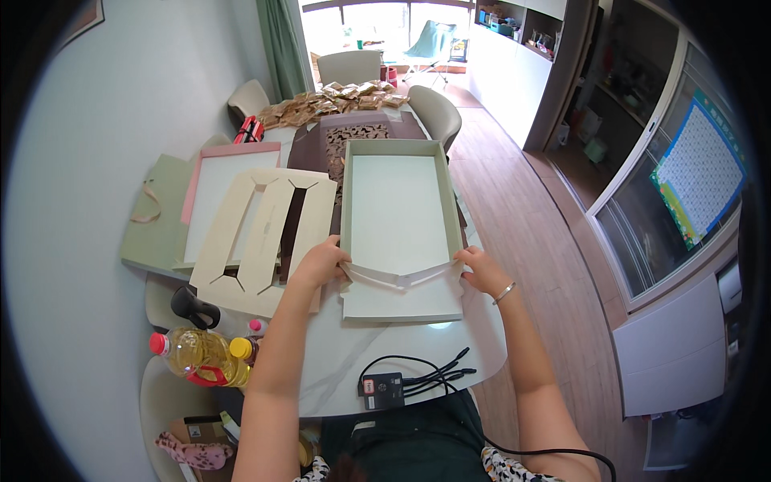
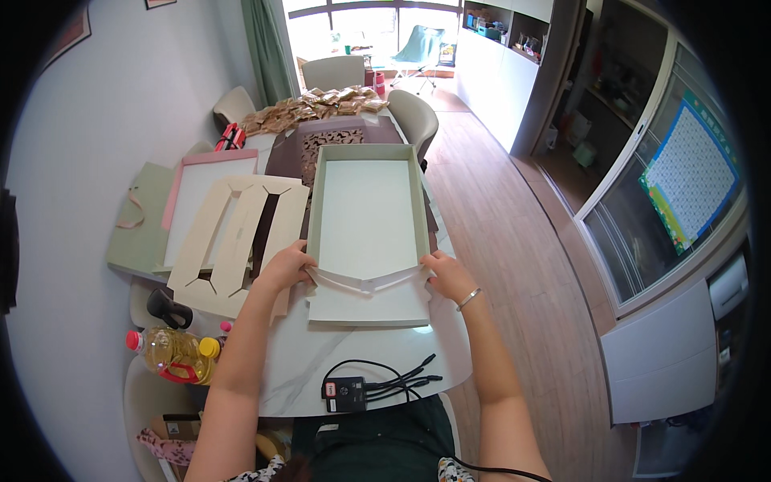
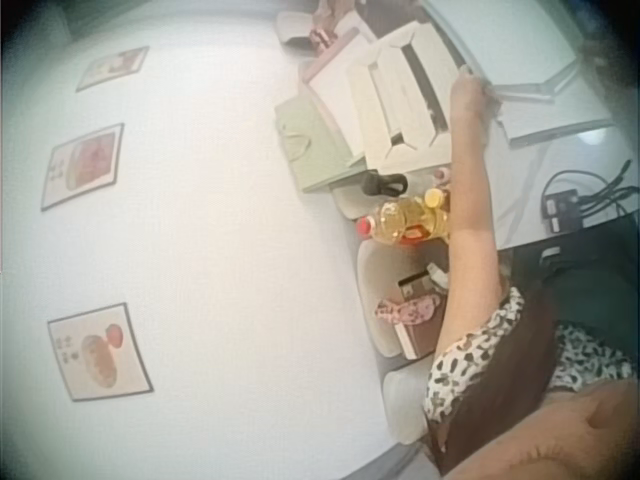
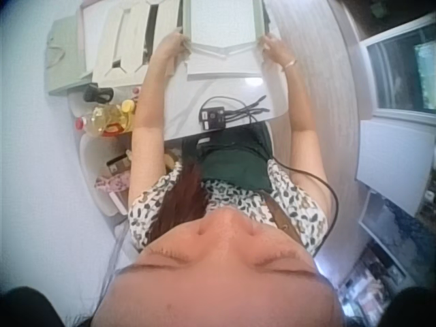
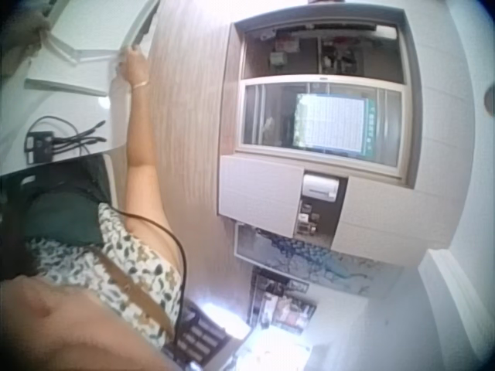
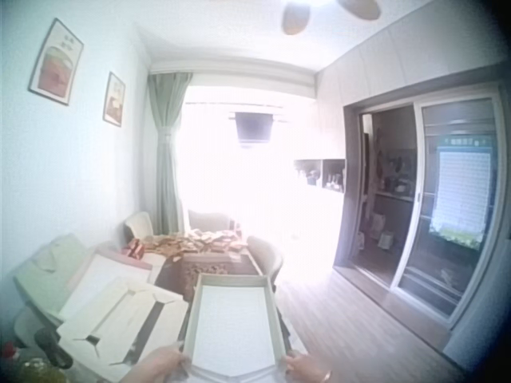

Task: The person assembles a light green cardboard box by folding and tucking its flaps into place. They then insert a beige cardboard insert with cutouts into the box and press it down to fit. Finally, they place a pink-bordered frame on top of the assembled box.

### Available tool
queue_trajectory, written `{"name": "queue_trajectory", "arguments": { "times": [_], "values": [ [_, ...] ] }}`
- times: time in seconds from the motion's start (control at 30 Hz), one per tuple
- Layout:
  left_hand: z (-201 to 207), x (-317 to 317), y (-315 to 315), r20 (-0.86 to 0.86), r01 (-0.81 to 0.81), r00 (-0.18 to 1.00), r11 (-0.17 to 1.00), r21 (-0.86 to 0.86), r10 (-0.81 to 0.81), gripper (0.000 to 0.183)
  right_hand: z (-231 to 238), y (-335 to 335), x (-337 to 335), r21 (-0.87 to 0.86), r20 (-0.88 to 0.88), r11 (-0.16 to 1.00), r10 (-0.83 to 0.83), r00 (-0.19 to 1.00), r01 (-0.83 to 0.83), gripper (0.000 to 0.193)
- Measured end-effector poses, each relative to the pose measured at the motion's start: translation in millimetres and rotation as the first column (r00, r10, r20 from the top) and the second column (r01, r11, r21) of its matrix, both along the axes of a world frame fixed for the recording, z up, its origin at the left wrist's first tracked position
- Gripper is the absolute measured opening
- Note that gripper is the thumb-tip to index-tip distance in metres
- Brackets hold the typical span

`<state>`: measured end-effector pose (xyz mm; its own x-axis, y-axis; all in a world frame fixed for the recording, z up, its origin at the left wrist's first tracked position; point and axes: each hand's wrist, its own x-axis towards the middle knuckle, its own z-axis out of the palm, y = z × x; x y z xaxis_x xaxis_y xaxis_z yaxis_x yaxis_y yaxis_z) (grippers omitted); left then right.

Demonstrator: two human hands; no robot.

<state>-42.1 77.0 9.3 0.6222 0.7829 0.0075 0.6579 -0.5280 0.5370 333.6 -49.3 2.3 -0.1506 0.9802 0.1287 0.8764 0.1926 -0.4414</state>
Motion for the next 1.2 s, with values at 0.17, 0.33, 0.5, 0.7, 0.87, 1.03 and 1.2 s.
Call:
{"name": "queue_trajectory", "arguments": {
  "times": [0.17, 0.33, 0.5, 0.7, 0.87, 1.03, 1.2],
  "values": [
    [11, 5, -19, 0.079, -0.017, 0.997, 0.998, -0.052, 0.021, 0.03, 2, -3, 9, 0.006, -0.028, 1.0, -0.002, 1.0, 0.002, 0.035],
    [35, 8, -40, 0.121, 0.022, 0.992, 1.0, 0.014, -0.023, 0.021, 0, -7, 18, 0.037, -0.104, 0.999, 0.013, 0.994, -0.009, 0.032],
    [54, 0, -48, 0.299, -0.009, 0.954, 0.999, 0.045, -0.005, 0.024, 32, -17, 17, 0.088, -0.145, 0.996, 0.026, 0.989, -0.013, 0.031],
    [24, -4, -53, 0.418, 0.001, 0.908, 0.996, 0.091, -0.039, 0.027, 41, -22, 17, -0.026, -0.453, 0.999, -0.043, 0.89, 0.035, 0.029],
    [-1, -1, -69, 0.423, -0.001, 0.906, 1.0, 0.002, 0.0, 0.031, 0, -22, 27, -0.082, -0.657, 0.995, -0.09, 0.749, 0.048, 0.025],
    [-22, 1, -78, 0.447, -0.118, 0.886, 0.993, -0.029, 0.118, 0.023, -4, -28, 11, -0.007, -0.386, 0.989, -0.14, 0.912, 0.149, 0.024],
    [-46, 5, -79, 0.436, -0.205, 0.885, 0.978, 0.047, 0.164, 0.017, -10, -32, -5, 0.071, -0.263, 0.982, -0.149, 0.953, 0.174, 0.019]
  ]
}}
